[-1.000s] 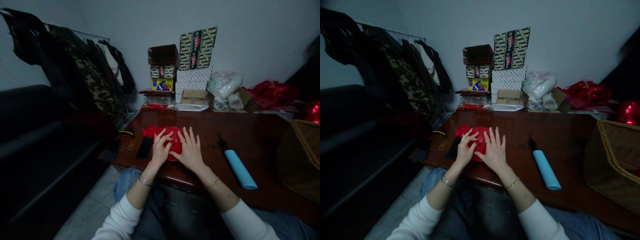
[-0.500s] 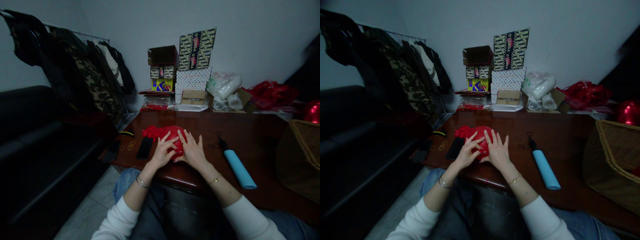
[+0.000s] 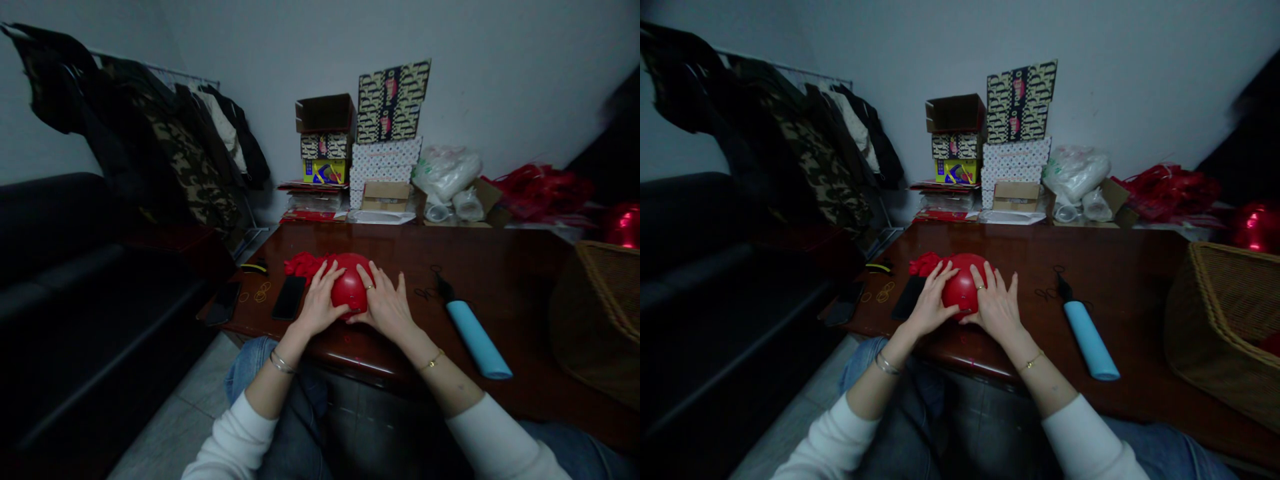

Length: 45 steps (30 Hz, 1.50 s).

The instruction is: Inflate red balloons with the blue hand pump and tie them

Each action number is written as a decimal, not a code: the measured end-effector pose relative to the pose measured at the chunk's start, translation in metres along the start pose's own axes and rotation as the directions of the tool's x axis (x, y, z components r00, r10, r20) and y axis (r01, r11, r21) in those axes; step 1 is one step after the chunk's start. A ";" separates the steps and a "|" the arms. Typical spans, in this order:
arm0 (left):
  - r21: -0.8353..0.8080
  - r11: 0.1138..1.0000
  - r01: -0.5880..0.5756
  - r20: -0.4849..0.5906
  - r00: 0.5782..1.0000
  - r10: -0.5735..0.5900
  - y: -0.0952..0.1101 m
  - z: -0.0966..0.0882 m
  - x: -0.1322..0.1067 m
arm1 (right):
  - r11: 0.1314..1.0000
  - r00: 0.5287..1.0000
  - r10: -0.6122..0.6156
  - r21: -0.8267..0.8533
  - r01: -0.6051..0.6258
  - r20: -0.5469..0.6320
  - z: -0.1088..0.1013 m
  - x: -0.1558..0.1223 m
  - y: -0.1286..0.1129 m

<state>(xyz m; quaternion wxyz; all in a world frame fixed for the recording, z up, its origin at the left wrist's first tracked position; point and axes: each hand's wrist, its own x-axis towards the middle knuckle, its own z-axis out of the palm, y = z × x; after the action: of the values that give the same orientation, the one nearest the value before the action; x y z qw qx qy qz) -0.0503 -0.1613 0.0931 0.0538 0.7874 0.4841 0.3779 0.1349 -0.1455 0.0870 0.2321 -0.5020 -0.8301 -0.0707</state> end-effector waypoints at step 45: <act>-0.072 0.996 0.045 -0.057 0.997 -0.049 -0.004 0.006 -0.003 | 0.997 0.997 -0.015 0.073 0.009 0.074 0.005 -0.003 0.012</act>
<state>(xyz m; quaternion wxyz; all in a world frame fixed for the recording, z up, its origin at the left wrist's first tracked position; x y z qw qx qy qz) -0.0503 -0.1602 0.0854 0.0763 0.7619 0.4901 0.4164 0.1445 -0.1403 0.0805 0.2187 -0.4905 -0.8432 -0.0233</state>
